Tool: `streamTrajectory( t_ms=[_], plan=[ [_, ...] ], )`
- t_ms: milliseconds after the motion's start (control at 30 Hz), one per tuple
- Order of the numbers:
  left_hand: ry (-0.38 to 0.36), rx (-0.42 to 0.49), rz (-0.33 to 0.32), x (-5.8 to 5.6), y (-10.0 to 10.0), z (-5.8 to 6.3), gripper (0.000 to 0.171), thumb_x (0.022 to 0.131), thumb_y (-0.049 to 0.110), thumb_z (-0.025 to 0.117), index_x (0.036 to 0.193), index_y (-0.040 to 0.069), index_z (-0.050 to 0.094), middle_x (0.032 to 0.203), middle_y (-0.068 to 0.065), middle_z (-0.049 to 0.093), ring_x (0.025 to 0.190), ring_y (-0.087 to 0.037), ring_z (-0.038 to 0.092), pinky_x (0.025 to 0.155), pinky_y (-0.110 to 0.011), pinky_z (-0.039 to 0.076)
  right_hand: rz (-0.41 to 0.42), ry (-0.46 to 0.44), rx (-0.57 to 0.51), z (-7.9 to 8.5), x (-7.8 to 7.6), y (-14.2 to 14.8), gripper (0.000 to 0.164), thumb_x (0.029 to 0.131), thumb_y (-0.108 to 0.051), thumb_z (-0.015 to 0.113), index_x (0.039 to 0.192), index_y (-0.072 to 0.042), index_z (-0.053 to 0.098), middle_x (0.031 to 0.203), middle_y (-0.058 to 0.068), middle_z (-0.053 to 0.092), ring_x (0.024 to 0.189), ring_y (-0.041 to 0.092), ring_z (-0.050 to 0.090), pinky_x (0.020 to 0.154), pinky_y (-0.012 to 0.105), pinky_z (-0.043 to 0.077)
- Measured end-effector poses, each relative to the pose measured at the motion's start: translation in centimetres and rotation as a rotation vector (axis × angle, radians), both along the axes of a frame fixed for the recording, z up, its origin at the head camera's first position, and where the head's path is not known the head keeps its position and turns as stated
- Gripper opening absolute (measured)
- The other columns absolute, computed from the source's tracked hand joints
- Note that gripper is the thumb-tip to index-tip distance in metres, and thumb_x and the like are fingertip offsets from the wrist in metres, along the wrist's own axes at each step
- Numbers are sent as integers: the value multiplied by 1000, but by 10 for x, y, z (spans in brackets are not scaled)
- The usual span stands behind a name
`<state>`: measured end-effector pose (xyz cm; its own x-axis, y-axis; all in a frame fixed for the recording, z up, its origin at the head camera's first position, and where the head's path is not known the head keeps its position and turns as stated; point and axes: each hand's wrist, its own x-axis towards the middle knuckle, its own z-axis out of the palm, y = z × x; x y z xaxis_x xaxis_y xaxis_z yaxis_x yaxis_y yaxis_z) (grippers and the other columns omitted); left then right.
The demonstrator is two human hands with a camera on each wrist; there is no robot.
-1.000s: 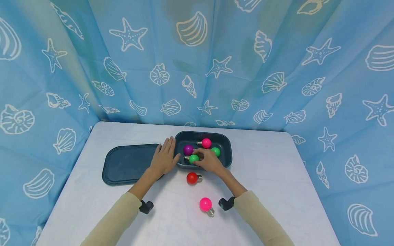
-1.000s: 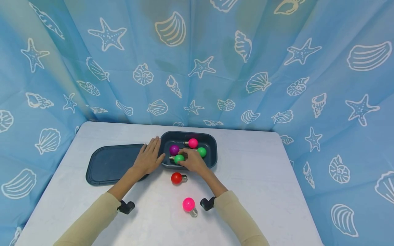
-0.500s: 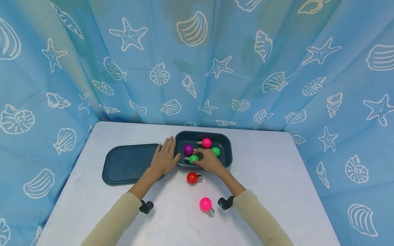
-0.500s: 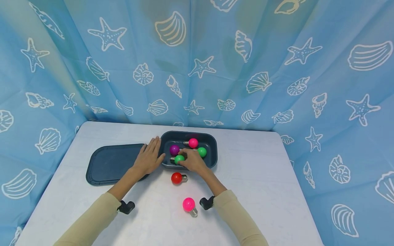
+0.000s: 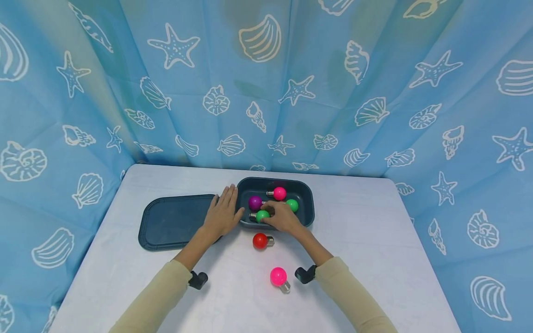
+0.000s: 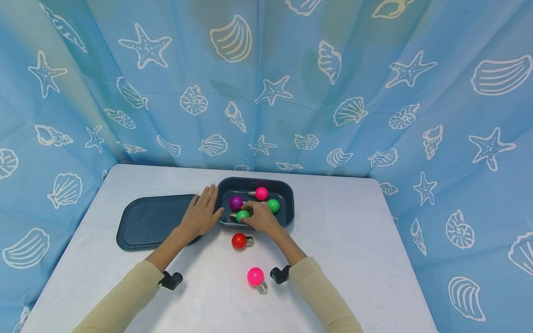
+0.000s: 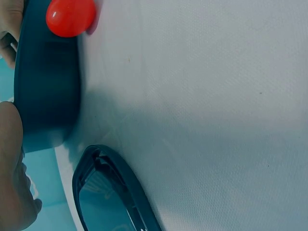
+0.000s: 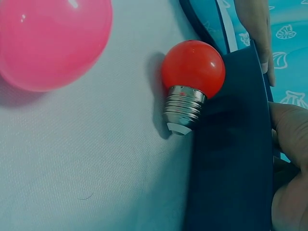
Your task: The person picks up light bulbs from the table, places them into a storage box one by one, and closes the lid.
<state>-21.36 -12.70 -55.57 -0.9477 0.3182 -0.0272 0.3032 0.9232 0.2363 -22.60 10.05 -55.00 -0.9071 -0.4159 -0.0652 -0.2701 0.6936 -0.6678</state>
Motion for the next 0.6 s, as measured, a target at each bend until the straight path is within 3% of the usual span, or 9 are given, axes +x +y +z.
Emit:
streamTrajectory(
  t_ms=[400, 600],
  plan=[
    [9, 0, 2, 1, 1, 2, 72, 107, 42, 35, 158, -4, 12, 165, -18, 11, 151, -33, 11, 118, -54, 15, -45, 21, -122, 4, 6, 7, 34, 90, -12, 76, 122, -7, 68, 121, 6, 68, 109, 24, 66, 92, 34, 54],
    [10, 0, -1, 0, 0, 1, 72, 108, 42, 35, 158, -4, 12, 165, -18, 11, 151, -33, 11, 118, -54, 15, -2, 87, -260, 9, 21, 14, 31, 88, -5, 77, 118, -1, 68, 115, 10, 68, 107, 24, 67, 91, 32, 54]
  ],
)
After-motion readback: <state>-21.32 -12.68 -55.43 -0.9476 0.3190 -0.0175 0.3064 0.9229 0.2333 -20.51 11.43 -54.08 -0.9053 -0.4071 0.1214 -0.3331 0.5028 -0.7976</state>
